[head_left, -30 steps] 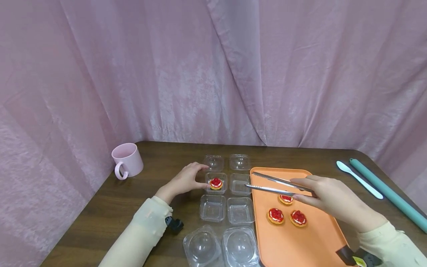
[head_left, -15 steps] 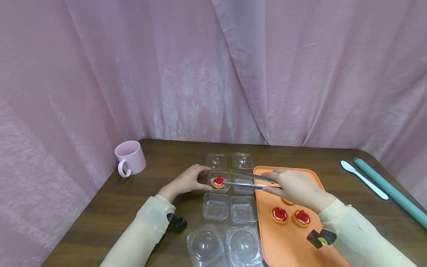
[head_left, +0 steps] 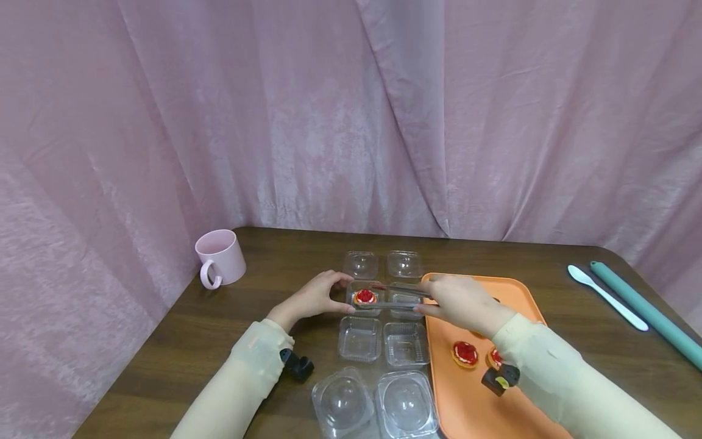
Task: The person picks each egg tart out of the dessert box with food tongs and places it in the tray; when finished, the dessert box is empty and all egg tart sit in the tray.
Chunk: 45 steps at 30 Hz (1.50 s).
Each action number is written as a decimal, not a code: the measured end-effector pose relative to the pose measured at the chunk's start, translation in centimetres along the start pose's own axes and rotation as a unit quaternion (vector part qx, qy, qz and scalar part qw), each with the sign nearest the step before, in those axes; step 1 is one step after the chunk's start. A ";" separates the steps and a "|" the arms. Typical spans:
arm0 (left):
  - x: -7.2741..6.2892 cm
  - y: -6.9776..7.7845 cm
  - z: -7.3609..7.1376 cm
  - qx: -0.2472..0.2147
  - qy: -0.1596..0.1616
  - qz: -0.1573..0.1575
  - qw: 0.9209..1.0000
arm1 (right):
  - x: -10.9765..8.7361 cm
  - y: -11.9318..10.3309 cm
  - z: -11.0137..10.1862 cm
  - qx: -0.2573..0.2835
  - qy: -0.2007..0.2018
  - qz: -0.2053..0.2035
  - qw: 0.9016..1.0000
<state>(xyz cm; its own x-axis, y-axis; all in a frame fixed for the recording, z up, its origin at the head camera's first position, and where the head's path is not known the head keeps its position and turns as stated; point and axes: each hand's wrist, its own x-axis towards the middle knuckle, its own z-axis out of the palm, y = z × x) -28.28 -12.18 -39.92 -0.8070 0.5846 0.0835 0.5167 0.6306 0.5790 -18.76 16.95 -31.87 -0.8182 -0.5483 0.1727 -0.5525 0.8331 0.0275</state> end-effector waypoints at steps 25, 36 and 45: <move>0.1 -0.4 0.1 -0.008 0.001 -0.008 1.000 | 2.6 -1.9 -1.4 -0.023 -0.036 -0.015 0.999; 0.0 -0.7 0.3 -0.014 -0.003 -0.016 1.000 | 1.0 -1.5 -1.2 0.010 -0.033 -0.008 0.999; 0.1 -0.4 0.1 -0.010 -0.002 -0.018 1.000 | -0.6 -1.1 -1.4 0.010 0.018 -0.006 1.000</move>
<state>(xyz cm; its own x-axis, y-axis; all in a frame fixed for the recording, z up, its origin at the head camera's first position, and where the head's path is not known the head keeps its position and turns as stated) -28.53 -12.31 -40.21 -0.8239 0.5637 0.0594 0.4813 0.6405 0.5984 -17.38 16.47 -30.61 -0.8057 -0.5549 0.2073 -0.5656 0.8246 0.0092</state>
